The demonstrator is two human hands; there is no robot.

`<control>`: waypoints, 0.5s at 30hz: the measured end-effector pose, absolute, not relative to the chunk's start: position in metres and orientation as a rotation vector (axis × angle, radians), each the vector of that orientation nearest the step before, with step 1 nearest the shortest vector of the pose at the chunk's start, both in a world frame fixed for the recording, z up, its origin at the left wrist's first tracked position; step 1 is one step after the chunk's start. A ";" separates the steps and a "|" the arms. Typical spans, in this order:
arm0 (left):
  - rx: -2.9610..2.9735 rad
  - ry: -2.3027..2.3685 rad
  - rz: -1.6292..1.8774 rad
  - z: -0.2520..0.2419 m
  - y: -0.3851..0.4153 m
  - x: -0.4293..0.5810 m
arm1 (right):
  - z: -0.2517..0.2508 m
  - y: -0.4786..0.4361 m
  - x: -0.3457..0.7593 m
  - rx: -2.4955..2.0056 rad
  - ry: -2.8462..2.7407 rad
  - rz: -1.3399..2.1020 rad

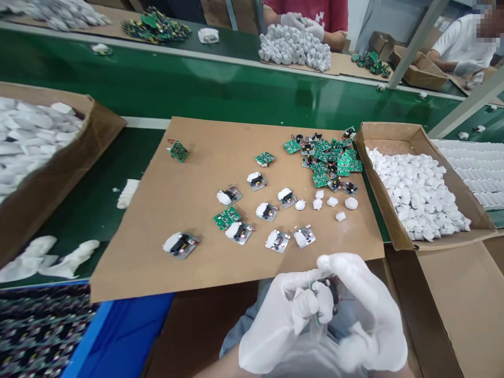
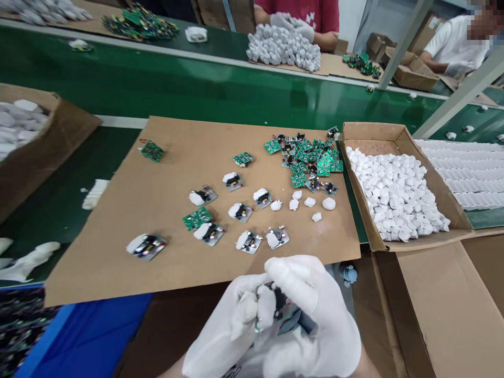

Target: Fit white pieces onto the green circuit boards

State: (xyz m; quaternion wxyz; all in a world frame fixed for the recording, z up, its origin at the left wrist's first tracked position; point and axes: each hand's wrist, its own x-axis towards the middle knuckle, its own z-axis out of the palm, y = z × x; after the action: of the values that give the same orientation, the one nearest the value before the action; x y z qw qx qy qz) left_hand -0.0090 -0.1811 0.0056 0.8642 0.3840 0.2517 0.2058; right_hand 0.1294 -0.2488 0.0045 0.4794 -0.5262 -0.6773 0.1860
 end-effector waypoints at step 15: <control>1.919 1.462 0.651 0.003 -0.071 -0.080 | 0.001 -0.092 0.151 -1.785 -1.786 0.344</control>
State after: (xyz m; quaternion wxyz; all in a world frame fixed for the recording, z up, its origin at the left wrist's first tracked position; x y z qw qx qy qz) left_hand -0.0799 -0.0713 0.0033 0.3159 0.7285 0.5553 0.2472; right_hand 0.1515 -0.0923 0.0012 0.2923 -0.6698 -0.6703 0.1291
